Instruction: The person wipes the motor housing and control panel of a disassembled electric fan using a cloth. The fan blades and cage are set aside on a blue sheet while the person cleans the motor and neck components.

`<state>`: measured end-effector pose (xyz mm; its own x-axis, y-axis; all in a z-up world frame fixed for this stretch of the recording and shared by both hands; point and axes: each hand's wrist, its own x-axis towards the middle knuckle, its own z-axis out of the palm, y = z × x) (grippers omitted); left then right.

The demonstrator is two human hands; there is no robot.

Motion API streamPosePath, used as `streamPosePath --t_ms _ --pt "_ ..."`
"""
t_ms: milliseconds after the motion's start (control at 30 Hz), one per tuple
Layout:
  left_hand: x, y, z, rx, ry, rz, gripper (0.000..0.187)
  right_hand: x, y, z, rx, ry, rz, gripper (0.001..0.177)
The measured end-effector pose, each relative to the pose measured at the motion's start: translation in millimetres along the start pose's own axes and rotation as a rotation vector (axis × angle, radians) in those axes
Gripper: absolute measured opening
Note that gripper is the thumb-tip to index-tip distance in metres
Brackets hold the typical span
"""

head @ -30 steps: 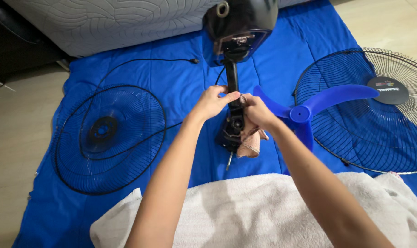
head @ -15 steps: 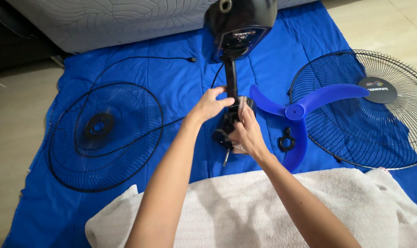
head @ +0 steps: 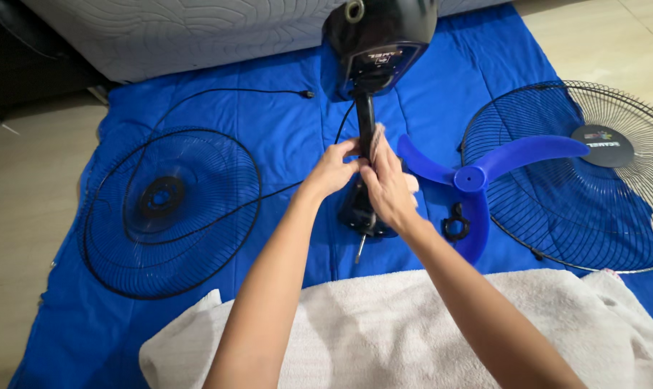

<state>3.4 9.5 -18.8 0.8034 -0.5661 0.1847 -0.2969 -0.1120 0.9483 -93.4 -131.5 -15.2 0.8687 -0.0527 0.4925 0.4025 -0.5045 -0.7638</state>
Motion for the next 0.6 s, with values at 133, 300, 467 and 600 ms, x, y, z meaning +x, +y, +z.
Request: streamPosePath --t_ms 133,300,467,600 --pt "-1 -9 6 -0.037 -0.002 0.113 0.048 -3 7 7 -0.025 0.032 -0.032 0.071" --pt "-1 -18 7 0.133 0.072 0.104 0.040 36 4 4 -0.193 0.075 -0.092 0.067" --pt "-2 -18 7 0.045 0.061 0.046 0.045 35 -4 -3 -0.199 0.098 -0.235 0.058" --pt "-1 -13 8 0.010 0.057 0.056 0.055 10 -10 -6 -0.268 0.103 -0.232 0.053"
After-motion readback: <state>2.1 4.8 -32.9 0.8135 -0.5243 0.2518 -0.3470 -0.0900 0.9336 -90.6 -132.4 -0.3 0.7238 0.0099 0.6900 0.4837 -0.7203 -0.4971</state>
